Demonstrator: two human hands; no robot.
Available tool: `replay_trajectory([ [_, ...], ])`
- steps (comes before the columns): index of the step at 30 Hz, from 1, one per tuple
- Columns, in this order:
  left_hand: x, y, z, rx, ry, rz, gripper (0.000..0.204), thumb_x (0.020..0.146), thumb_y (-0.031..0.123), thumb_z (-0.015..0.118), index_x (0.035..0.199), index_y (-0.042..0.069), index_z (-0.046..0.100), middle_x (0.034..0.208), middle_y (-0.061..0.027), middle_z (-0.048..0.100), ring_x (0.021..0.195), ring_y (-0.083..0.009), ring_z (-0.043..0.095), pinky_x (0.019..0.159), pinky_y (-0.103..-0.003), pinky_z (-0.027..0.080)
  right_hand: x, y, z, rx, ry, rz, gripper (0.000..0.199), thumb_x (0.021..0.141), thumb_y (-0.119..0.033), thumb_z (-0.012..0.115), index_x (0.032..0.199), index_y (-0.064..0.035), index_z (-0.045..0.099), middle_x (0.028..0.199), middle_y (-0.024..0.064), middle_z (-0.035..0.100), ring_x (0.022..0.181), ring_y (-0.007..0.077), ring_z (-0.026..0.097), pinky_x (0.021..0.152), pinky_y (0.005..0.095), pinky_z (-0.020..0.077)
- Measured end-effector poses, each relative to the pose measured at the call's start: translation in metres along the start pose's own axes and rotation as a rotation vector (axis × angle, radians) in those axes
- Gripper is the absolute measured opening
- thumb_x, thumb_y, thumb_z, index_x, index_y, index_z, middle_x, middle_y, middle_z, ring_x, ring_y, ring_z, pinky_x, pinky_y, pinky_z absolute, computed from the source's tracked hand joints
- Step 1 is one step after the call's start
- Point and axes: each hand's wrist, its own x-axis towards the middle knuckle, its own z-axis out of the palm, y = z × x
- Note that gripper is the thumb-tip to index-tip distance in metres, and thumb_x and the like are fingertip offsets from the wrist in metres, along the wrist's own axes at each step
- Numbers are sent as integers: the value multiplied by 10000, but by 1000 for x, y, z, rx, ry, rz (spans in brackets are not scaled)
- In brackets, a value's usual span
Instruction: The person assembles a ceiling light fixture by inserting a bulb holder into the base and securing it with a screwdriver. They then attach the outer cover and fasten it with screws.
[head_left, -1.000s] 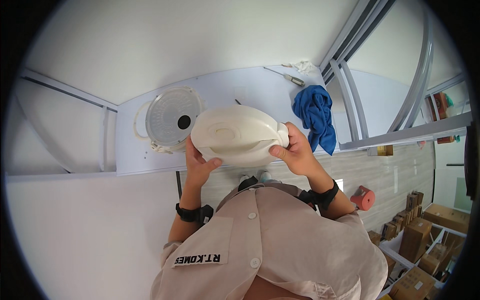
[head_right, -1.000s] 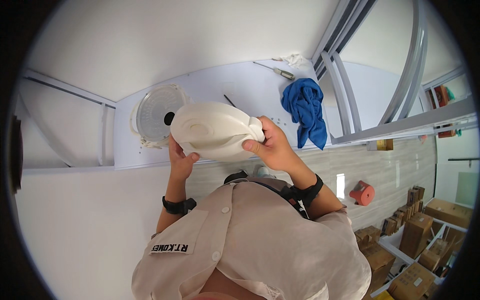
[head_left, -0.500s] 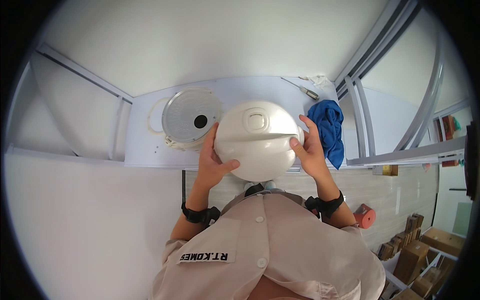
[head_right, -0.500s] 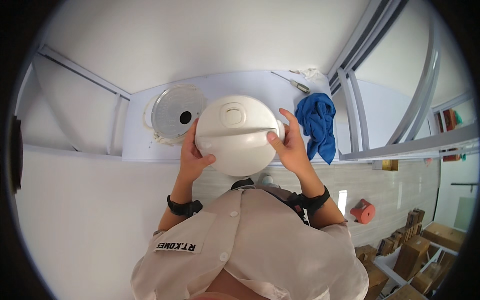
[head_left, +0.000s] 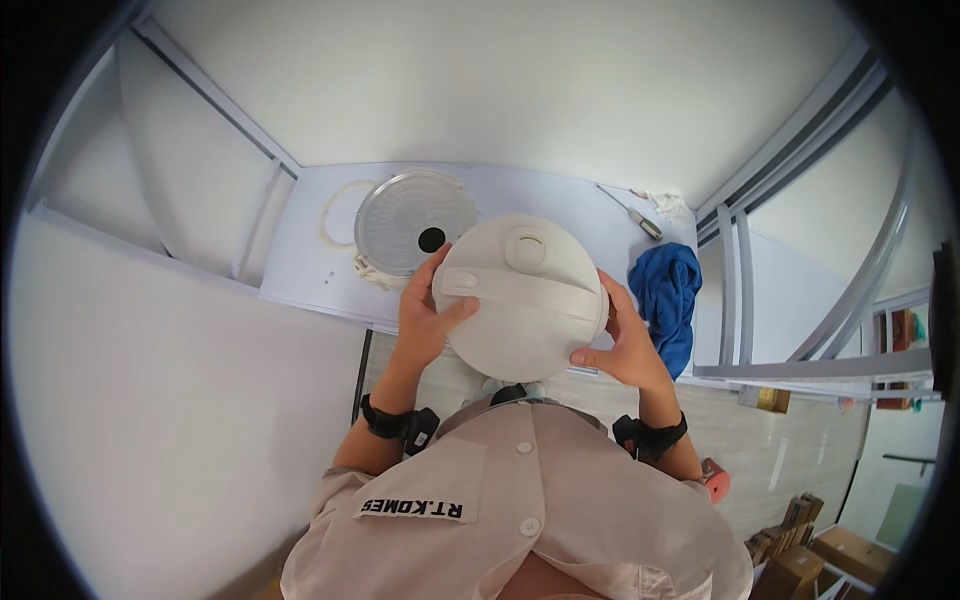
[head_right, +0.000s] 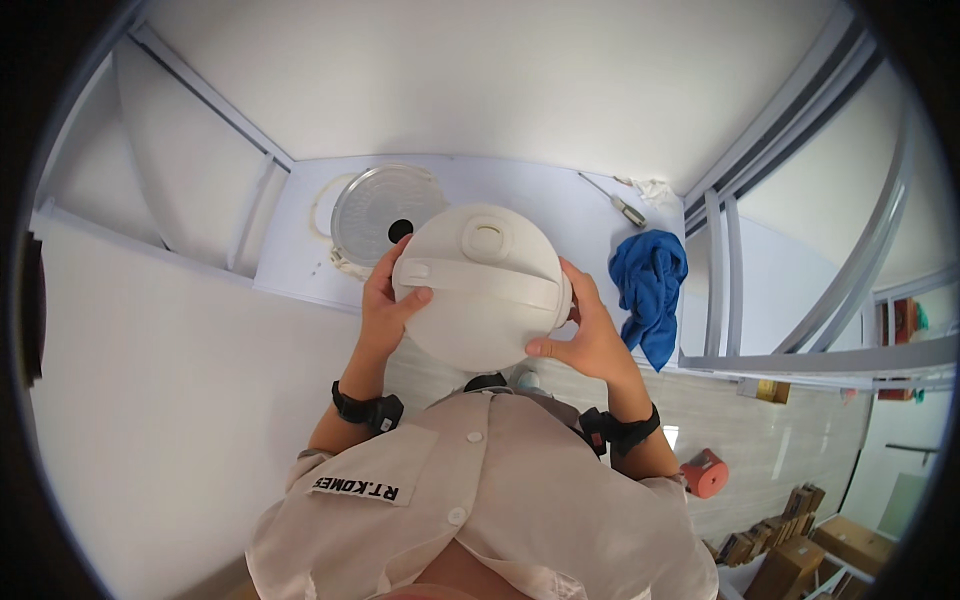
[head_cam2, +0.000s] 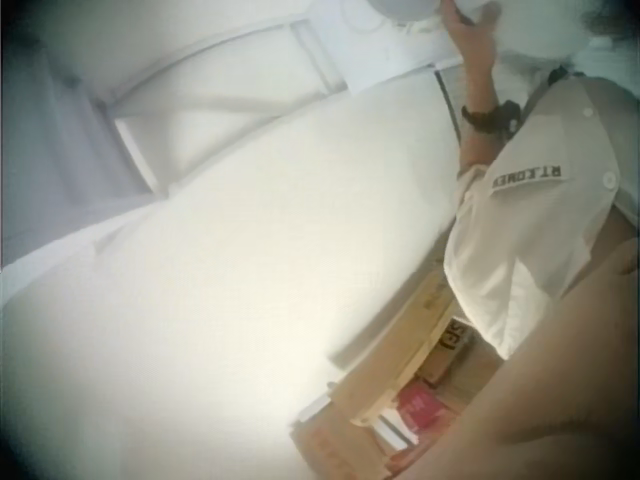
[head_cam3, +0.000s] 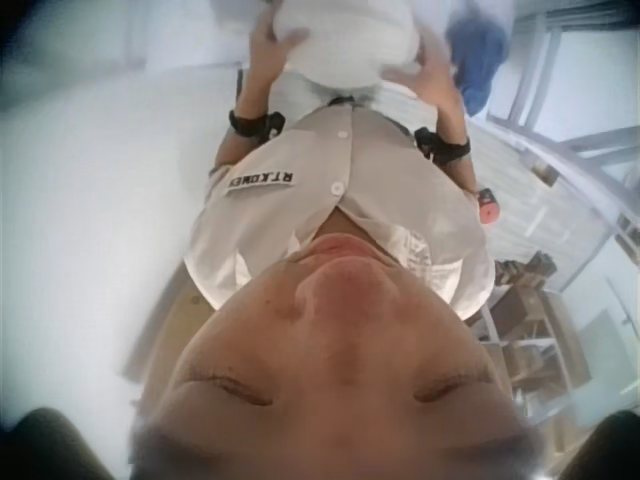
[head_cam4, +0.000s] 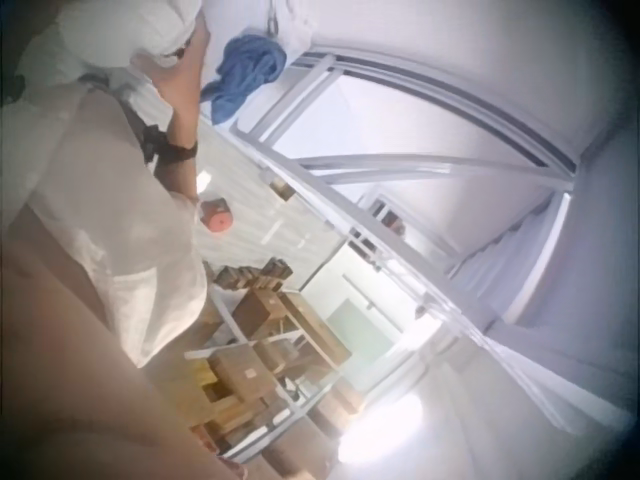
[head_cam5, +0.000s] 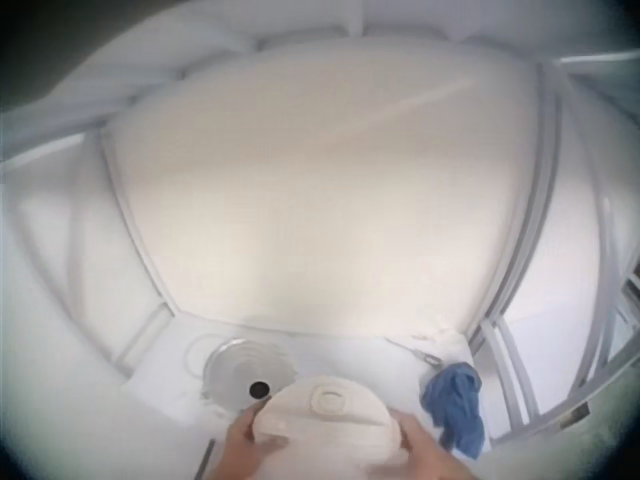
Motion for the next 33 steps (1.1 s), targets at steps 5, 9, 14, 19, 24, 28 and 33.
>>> replay_trajectory([
  [5, 1, -5, -4, 77, -15, 71, 842, 918, 94, 856, 1617, -57, 411, 1529, -147, 585, 1412, -233, 555, 1192, -413, 454, 3, 8, -7, -149, 10, -149, 1449, 593, -377, 1087, 1736, -83, 246, 1491, 122, 498, 1364, 264, 527, 1080, 379, 457],
  [9, 0, -5, 1, 57, 51, 58, 813, 952, 123, 829, 1622, -57, 404, 1541, -152, 574, 1411, -231, 554, 1190, -413, 450, 14, 14, -6, -30, 57, -188, 1420, 644, -426, 1063, 1738, -64, 233, 1477, 99, 491, 1395, 257, 495, 1119, 393, 440],
  [14, -7, -6, -5, 24, 69, 130, 851, 1001, 246, 785, 1667, -46, 342, 1598, -166, 537, 1439, -246, 541, 1204, -420, 428, 33, 20, -3, 58, 70, -259, 1268, 792, -516, 963, 1727, -40, 251, 1497, 93, 488, 1418, 257, 478, 1167, 415, 415],
  [19, -16, 6, -17, 209, -59, 295, 1022, 974, 506, 762, 1694, -41, 286, 1628, -173, 514, 1453, -263, 540, 1201, -433, 425, 49, 22, -5, -67, 122, -376, 1144, 918, -665, 793, 1724, -46, 268, 1495, 110, 499, 1405, 265, 498, 1206, 426, 376],
  [24, -18, 6, -23, 230, -18, 252, 1082, 935, 580, 776, 1682, -45, 305, 1598, -166, 543, 1408, -249, 570, 1139, -420, 468, 61, 13, 1, 31, 71, -322, 1027, 997, -677, 680, 1682, 2, 330, 1493, 129, 520, 1393, 258, 500, 1198, 411, 368],
  [28, -10, 4, -36, 196, -1, 262, 880, 955, 521, 774, 1575, -13, 449, 1464, -131, 615, 1261, -198, 610, 1047, -394, 498, 70, 5, 4, -86, 115, -314, 876, 1097, -668, 499, 1621, 31, 432, 1433, 140, 580, 1389, 246, 517, 1210, 396, 353],
  [33, 11, 7, -54, 467, 49, 468, 452, 977, 313, 787, 1263, 37, 571, 1237, -70, 640, 1107, -155, 585, 997, -365, 493, 74, 12, 14, 449, 96, 134, 849, 1124, -723, 284, 1418, 4, 609, 1137, 112, 691, 1071, 214, 665, 986, 363, 518],
])
